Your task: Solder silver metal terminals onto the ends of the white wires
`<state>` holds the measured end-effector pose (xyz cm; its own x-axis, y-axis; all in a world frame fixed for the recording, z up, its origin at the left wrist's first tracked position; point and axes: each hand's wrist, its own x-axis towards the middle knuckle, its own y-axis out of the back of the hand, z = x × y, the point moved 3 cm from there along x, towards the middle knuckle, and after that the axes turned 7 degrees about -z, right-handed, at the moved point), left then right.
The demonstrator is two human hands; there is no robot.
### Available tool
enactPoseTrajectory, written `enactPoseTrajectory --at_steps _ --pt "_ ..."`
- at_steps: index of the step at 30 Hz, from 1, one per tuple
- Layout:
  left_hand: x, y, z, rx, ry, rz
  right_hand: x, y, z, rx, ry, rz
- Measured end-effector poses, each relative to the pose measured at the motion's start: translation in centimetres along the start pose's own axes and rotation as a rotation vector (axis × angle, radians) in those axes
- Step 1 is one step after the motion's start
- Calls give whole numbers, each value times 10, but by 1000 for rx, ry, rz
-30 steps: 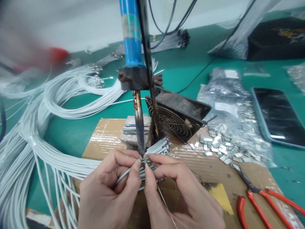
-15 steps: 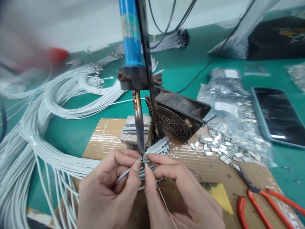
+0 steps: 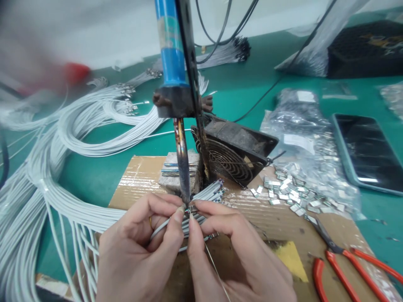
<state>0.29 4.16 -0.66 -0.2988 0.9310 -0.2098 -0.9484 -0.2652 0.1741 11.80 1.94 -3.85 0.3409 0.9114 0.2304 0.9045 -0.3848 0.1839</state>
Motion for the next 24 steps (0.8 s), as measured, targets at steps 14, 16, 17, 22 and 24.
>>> enactPoseTrajectory --at_steps 14,16,17,22,24 --pt "1 1 3 -23 -15 -13 2 2 -3 -27 -12 -41" --pt "1 1 3 -28 -8 -12 2 1 -4 -17 -10 -34" --pt "2 1 3 -30 0 -9 2 2 -4 -15 -9 -30" --pt "2 0 5 -41 26 -1 2 2 0 -25 11 -71" --pt "2 0 6 -51 21 -2 3 1 1 -27 25 -71"
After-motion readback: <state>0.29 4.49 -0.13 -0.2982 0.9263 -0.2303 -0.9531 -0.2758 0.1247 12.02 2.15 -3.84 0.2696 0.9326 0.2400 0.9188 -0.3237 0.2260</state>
